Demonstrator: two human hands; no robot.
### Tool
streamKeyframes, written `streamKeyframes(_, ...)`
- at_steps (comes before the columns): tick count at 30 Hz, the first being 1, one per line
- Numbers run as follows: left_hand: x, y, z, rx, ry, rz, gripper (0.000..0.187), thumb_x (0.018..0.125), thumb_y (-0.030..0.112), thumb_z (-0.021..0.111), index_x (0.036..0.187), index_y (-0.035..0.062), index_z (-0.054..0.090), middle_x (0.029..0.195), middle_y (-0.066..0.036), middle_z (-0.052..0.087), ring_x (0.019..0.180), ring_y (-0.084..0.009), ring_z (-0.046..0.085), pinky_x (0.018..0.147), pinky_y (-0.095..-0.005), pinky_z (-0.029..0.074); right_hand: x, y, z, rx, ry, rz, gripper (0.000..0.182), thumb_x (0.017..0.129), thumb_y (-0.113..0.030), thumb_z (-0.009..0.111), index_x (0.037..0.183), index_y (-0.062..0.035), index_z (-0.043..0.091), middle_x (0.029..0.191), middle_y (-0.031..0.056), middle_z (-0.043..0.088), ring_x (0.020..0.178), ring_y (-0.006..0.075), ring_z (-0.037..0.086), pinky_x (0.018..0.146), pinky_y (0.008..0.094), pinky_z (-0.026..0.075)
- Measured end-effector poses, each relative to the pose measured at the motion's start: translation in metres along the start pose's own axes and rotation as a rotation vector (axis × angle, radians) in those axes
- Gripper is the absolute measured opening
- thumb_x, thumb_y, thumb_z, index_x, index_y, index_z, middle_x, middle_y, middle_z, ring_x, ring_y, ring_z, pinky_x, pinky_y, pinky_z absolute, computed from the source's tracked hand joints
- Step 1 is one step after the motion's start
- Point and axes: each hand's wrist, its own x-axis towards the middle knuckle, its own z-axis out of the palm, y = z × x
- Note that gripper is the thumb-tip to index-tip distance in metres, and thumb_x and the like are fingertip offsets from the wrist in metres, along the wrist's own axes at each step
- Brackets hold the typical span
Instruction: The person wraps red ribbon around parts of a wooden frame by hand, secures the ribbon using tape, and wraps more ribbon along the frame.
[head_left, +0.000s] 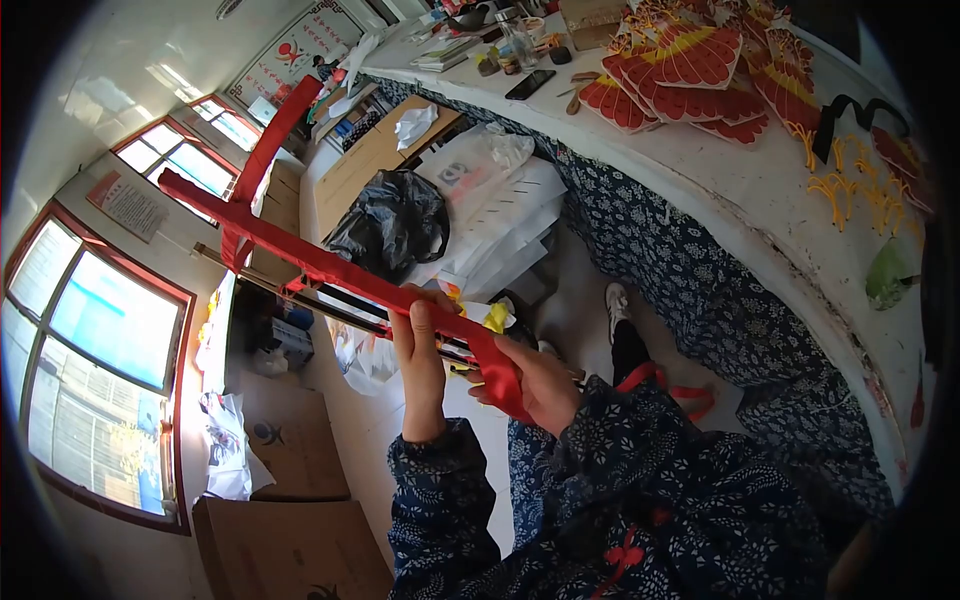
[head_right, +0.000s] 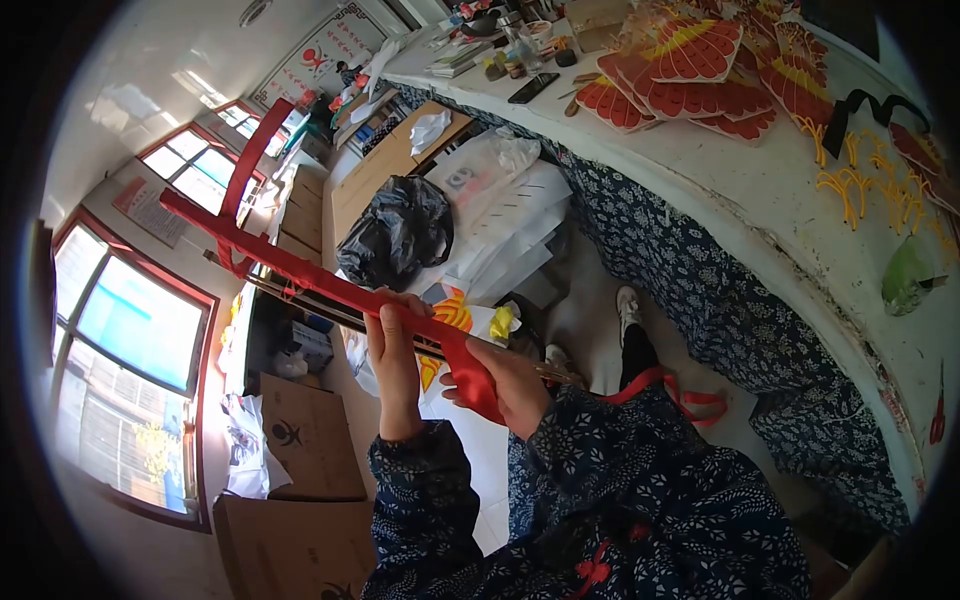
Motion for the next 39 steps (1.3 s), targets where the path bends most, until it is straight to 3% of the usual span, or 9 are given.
streamKeyframes(4,0.001,-0.004,0.002,0.073,0.026,0.032,0.027,0.104,0.028,0.040,0.115,0.0042,0.044,0.094,-0.005,0.057,0.088,-0.0135,0.055,0.080,-0.0277,0.046,-0.004,-0.016,0.006,-0.034,0.045,0.122,0.048,0.093,-0.031,0.061,0.130,-0.0028,0.048,0.107,0.0104,0.063,0.093,0.0185,0.064,0.080,0.0336,0.052)
streamKeyframes(9,-0.003,-0.003,0.012,0.118,0.083,0.029,0.026,0.103,0.027,0.040,0.115,0.0040,0.044,0.094,-0.005,0.057,0.088,-0.0135,0.055,0.080,-0.0282,0.046,0.000,0.007,-0.004,0.063,-0.012,0.045,0.044,0.091,-0.033,0.064,0.123,-0.0053,0.052,0.096,0.0053,0.063,0.088,0.0178,0.061,0.075,0.0327,0.050)
streamKeyframes(13,-0.005,-0.002,0.018,0.155,0.102,0.057,0.026,0.103,0.026,0.042,0.115,0.0039,0.044,0.095,-0.006,0.058,0.090,-0.0141,0.056,0.081,-0.0288,0.046,0.004,0.018,-0.004,0.026,0.056,0.155,0.042,0.089,-0.037,0.067,0.115,-0.0059,0.055,0.092,0.0050,0.062,0.088,0.0163,0.061,0.077,0.0318,0.050)
streamKeyframes(16,-0.004,0.000,0.017,0.112,0.066,0.027,0.026,0.103,0.026,0.042,0.115,0.0035,0.044,0.095,-0.007,0.060,0.090,-0.0154,0.058,0.082,-0.0295,0.047,0.007,0.022,-0.004,-0.016,0.084,0.089,0.039,0.088,-0.038,0.067,0.107,-0.0053,0.057,0.089,0.0059,0.063,0.083,0.0162,0.062,0.074,0.0308,0.051)
streamKeyframes(25,0.000,-0.001,0.009,0.165,0.007,0.055,0.029,0.103,0.028,0.041,0.116,0.0027,0.043,0.094,-0.009,0.061,0.090,-0.0174,0.061,0.082,-0.0299,0.048,0.024,0.052,-0.012,-0.274,0.176,-0.073,0.036,0.093,-0.032,0.061,0.104,0.0025,0.062,0.093,0.0111,0.068,0.080,0.0180,0.067,0.075,0.0272,0.054)
streamKeyframes(29,0.002,0.001,-0.002,0.164,-0.138,0.031,0.030,0.097,0.017,0.055,0.120,0.0034,0.039,0.099,-0.009,0.059,0.092,-0.0172,0.061,0.082,-0.0301,0.049,0.021,0.068,-0.017,-0.266,0.152,-0.020,0.034,0.097,-0.026,0.056,0.109,0.0056,0.061,0.096,0.0122,0.068,0.083,0.0185,0.068,0.078,0.0263,0.054)
streamKeyframes(33,-0.007,0.006,0.001,0.271,-0.204,0.056,0.052,0.083,-0.001,0.069,0.122,0.0072,0.036,0.101,-0.006,0.051,0.095,-0.0168,0.057,0.089,-0.0325,0.049,0.016,0.076,-0.027,-0.373,0.117,-0.041,0.034,0.098,-0.024,0.053,0.111,0.0060,0.061,0.096,0.0110,0.069,0.086,0.0176,0.068,0.078,0.0268,0.054)
streamKeyframes(37,-0.010,-0.002,0.000,0.301,-0.109,0.012,0.070,0.072,-0.010,0.074,0.125,0.0060,0.031,0.104,-0.006,0.051,0.096,-0.0172,0.059,0.091,-0.0330,0.050,0.017,0.086,-0.045,-0.548,0.027,-0.129,0.037,0.097,-0.026,0.055,0.116,0.0055,0.058,0.099,0.0138,0.068,0.089,0.0214,0.068,0.080,0.0315,0.054)
streamKeyframes(39,-0.008,-0.005,-0.003,0.309,-0.157,0.022,0.071,0.073,-0.010,0.072,0.127,0.0059,0.029,0.103,-0.007,0.050,0.095,-0.0171,0.059,0.092,-0.0336,0.049,0.011,0.089,-0.059,-1.133,-0.024,-0.267,0.041,0.093,-0.027,0.059,0.117,0.0060,0.056,0.100,0.0177,0.067,0.090,0.0267,0.068,0.082,0.0343,0.053)
